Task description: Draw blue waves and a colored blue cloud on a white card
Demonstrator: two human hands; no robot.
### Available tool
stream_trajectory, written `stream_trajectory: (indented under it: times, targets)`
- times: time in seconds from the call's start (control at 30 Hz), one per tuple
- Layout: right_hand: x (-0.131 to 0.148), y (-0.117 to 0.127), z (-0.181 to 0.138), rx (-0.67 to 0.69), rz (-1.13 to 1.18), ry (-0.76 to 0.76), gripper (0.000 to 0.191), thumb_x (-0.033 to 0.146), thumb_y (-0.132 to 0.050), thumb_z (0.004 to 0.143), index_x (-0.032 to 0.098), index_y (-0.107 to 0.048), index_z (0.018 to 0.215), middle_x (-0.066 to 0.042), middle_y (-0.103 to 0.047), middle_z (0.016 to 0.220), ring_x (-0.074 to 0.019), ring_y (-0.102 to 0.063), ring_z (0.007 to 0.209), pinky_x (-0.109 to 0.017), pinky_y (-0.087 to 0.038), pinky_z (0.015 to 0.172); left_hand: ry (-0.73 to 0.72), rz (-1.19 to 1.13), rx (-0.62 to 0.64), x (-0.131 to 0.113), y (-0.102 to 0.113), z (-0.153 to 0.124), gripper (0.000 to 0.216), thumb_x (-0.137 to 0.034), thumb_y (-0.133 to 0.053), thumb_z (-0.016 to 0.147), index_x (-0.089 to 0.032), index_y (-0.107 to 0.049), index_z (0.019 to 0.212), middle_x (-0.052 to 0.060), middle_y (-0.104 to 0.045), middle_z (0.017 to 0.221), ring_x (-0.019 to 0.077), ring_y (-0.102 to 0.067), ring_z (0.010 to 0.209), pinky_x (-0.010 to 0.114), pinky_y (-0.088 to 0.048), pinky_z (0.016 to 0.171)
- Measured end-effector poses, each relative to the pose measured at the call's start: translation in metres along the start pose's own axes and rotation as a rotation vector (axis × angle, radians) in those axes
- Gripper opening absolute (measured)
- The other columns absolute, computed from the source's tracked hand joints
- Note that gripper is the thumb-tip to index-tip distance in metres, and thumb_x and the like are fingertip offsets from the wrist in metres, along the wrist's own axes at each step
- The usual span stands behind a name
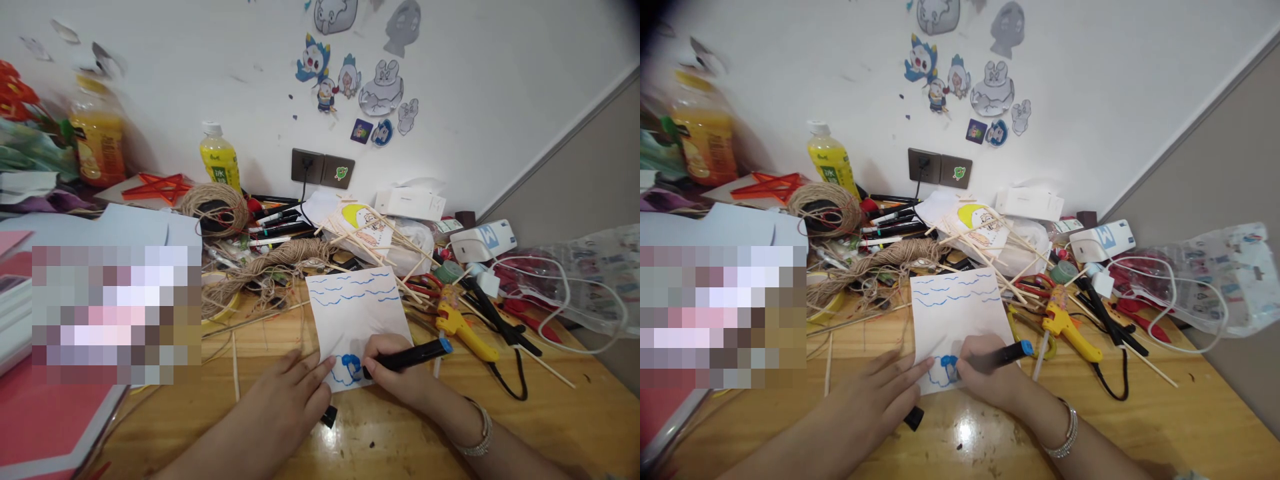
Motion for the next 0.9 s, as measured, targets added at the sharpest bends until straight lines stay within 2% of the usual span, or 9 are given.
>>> stream_trajectory:
  times: [0.13,0.3,0.6,0.9]
  targets:
    - [0.0014,0.0008,0.0003,0.005,0.003,0.016,0.023,0.02,-0.048,0.076,0.02,-0.047,0.053,0.0,-0.056,0.051,-0.013,-0.051,0.05,-0.023,-0.039,0.05,0.004,-0.003,-0.052,0.0,0.001,-0.0006,0.007,-0.019,-0.051,0.091,-0.018,-0.057,0.089,0.009,-0.062,0.125,0.0222,-0.055,0.114,0.04,-0.034,0.101]
    - [0.0018,0.0011,0.0002,-0.006,0.014,0.029,0.024,0.023,-0.046,0.077,0.02,-0.046,0.054,0.0,-0.055,0.051,-0.0136,-0.05,0.05,-0.024,-0.038,0.049,-0.003,0.019,-0.024,0.0004,0.0016,0.0007,0.007,-0.021,-0.052,0.091,-0.018,-0.058,0.091,0.009,-0.062,0.125,0.022,-0.056,0.113,0.039,-0.034,0.101]
    - [0.0005,0.0,0.0007,-0.009,0.031,0.029,0.023,0.024,-0.046,0.076,0.02,-0.046,0.054,0.0,-0.054,0.051,-0.0135,-0.05,0.049,-0.024,-0.037,0.049,-0.003,0.005,-0.105,0.0,0.0055,0.0023,0.012,-0.019,-0.046,0.093,-0.017,-0.057,0.088,0.008,-0.064,0.122,0.0219,-0.057,0.11,0.04,-0.034,0.099]
    - [-0.0022,0.0,-0.0003,-0.001,0.071,0.031,0.023,0.022,-0.048,0.077,0.02,-0.048,0.054,0.0,-0.056,0.052,-0.0129,-0.05,0.051,-0.023,-0.038,0.05,-0.008,0.014,-0.094,0.0001,0.0054,0.0009,0.012,-0.021,-0.046,0.093,-0.018,-0.057,0.089,0.008,-0.064,0.122,0.0215,-0.057,0.11,0.039,-0.034,0.1]
Point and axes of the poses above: each hand's wrist, its own z-axis towards the middle knuckle, its own y-axis out of the back of the hand, x = y × z, the point moved 2 cm from there along z, towards the middle knuckle
